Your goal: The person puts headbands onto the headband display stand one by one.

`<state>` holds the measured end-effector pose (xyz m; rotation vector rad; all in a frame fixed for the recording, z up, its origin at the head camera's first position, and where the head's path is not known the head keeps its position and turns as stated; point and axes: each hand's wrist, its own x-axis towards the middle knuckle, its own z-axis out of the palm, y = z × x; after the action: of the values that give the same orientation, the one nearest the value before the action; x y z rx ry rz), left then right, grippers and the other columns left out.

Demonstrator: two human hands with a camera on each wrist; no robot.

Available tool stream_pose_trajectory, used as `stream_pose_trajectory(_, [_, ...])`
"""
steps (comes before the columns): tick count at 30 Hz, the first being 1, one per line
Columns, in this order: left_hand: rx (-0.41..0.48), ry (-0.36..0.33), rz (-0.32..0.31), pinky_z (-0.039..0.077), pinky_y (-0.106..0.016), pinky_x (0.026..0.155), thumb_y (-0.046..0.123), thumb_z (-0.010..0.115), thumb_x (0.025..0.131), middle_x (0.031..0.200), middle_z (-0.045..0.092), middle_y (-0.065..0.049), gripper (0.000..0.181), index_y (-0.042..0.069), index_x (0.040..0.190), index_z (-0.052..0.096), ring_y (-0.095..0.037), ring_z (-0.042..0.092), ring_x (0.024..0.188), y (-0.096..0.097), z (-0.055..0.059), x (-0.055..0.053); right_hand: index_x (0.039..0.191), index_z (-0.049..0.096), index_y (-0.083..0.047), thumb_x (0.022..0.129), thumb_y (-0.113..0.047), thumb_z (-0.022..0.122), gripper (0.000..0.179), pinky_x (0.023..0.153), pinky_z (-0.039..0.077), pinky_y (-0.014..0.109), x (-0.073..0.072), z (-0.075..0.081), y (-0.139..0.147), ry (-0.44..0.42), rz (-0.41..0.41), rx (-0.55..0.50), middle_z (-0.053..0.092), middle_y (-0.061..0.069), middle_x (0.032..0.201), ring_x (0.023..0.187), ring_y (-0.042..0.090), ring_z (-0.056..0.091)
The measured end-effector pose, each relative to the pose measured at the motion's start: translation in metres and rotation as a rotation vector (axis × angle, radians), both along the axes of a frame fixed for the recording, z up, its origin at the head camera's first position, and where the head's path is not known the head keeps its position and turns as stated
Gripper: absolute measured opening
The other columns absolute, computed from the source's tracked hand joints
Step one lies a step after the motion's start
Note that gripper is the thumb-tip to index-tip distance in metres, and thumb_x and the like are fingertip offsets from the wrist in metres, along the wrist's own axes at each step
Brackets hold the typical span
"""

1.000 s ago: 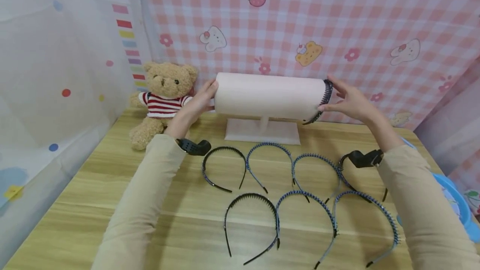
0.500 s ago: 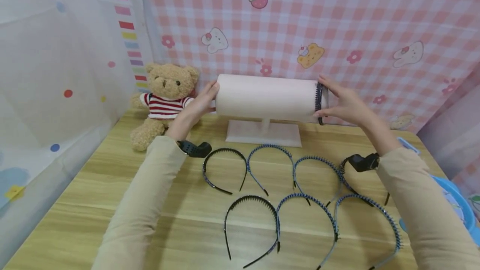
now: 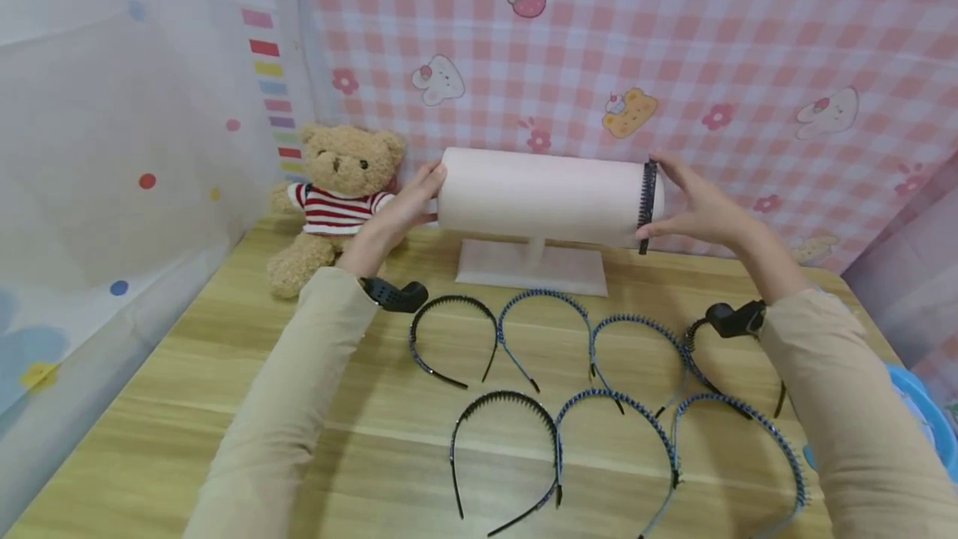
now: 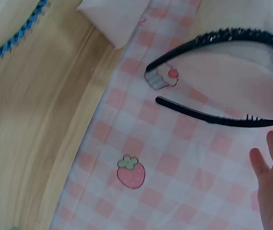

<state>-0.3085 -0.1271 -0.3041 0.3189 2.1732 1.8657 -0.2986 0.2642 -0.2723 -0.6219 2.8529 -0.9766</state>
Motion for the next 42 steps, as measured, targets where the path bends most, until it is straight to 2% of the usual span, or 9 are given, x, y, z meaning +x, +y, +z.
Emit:
stream_pose_trajectory(3, [-0.001, 0.006, -0.011, 0.025, -0.05, 0.111, 0.042, 0.022, 0.099, 0.151, 0.013, -0.014, 0.06, 0.013, 0.147, 0.002, -0.028, 0.016, 0.139, 0.001, -0.001, -0.001, 0.147, 0.007, -0.013, 0.065, -0.023, 0.083, 0.112, 0.112, 0.009, 0.058, -0.001, -0.001, 0.001, -0.02, 0.0, -0.005, 0.007, 0.016, 0.153, 0.14, 0.037, 0.009])
stream_pose_trajectory(7, [-0.002, 0.003, -0.006, 0.026, -0.05, 0.111, 0.041, 0.021, 0.099, 0.15, 0.014, -0.014, 0.059, 0.012, 0.147, 0.002, -0.028, 0.016, 0.139, 0.001, -0.003, -0.002, 0.146, 0.01, -0.014, 0.062, -0.024, 0.085, 0.114, 0.112, 0.012, 0.058, -0.001, -0.002, -0.002, 0.007, -0.002, 0.037, 0.015, 0.022, 0.151, 0.138, 0.04, 0.015])
stream_pose_trajectory(14, [-0.014, 0.01, -0.009, 0.026, -0.049, 0.111, 0.044, 0.02, 0.099, 0.152, 0.01, -0.011, 0.06, 0.014, 0.147, 0.002, -0.026, 0.014, 0.14, -0.004, -0.005, 0.0, 0.142, 0.023, -0.001, 0.055, -0.04, 0.086, 0.114, 0.105, 0.03, 0.057, -0.003, 0.004, -0.02, 0.222, 0.017, 0.26, 0.037, 0.027, 0.138, 0.124, 0.042, 0.038])
stream_pose_trajectory(16, [-0.016, 0.014, -0.007, 0.027, -0.048, 0.111, 0.045, 0.021, 0.098, 0.152, 0.01, -0.01, 0.06, 0.015, 0.147, 0.002, -0.025, 0.014, 0.14, -0.005, -0.005, 0.0, 0.141, 0.026, 0.0, 0.054, -0.045, 0.085, 0.115, 0.103, 0.032, 0.056, -0.005, 0.007, -0.028, 0.245, 0.016, 0.299, 0.04, 0.026, 0.136, 0.122, 0.041, 0.041])
stream_pose_trajectory(24, [-0.02, 0.017, -0.006, 0.026, -0.048, 0.112, 0.044, 0.02, 0.099, 0.152, 0.008, -0.01, 0.059, 0.015, 0.147, 0.002, -0.025, 0.011, 0.141, -0.007, -0.003, 0.0, 0.141, 0.027, -0.003, 0.054, -0.048, 0.084, 0.113, 0.105, 0.03, 0.055, -0.012, 0.013, -0.052, 0.185, -0.009, 0.326, 0.04, 0.024, 0.137, 0.124, 0.039, 0.039])
stream_pose_trajectory(29, [-0.021, 0.019, -0.007, 0.025, -0.048, 0.112, 0.043, 0.019, 0.099, 0.153, 0.005, -0.009, 0.059, 0.015, 0.147, 0.001, -0.024, 0.009, 0.141, -0.006, -0.001, -0.001, 0.138, 0.028, 0.001, 0.057, -0.052, 0.081, 0.11, 0.102, 0.036, 0.051, -0.017, 0.02, -0.067, 0.179, 0.029, 0.362, 0.042, 0.025, 0.135, 0.122, 0.037, 0.042])
stream_pose_trajectory(34, [-0.014, 0.018, -0.001, 0.027, -0.048, 0.111, 0.046, 0.02, 0.098, 0.152, 0.007, -0.009, 0.06, 0.015, 0.147, 0.003, -0.023, 0.012, 0.14, -0.001, -0.002, -0.001, 0.137, 0.027, -0.001, 0.062, -0.051, 0.079, 0.104, 0.099, 0.039, 0.049, -0.021, 0.023, -0.078, 0.127, 0.064, 0.354, 0.044, 0.025, 0.132, 0.118, 0.036, 0.045])
stream_pose_trajectory(42, [-0.023, 0.016, 0.01, 0.026, -0.049, 0.111, 0.042, 0.018, 0.099, 0.152, 0.006, -0.009, 0.057, 0.014, 0.147, 0.003, -0.023, 0.011, 0.14, 0.002, -0.001, 0.0, 0.137, 0.028, -0.003, 0.063, -0.051, 0.078, 0.101, 0.094, 0.043, 0.045, -0.024, 0.02, -0.101, 0.137, 0.093, 0.328, 0.047, 0.023, 0.129, 0.114, 0.033, 0.049])
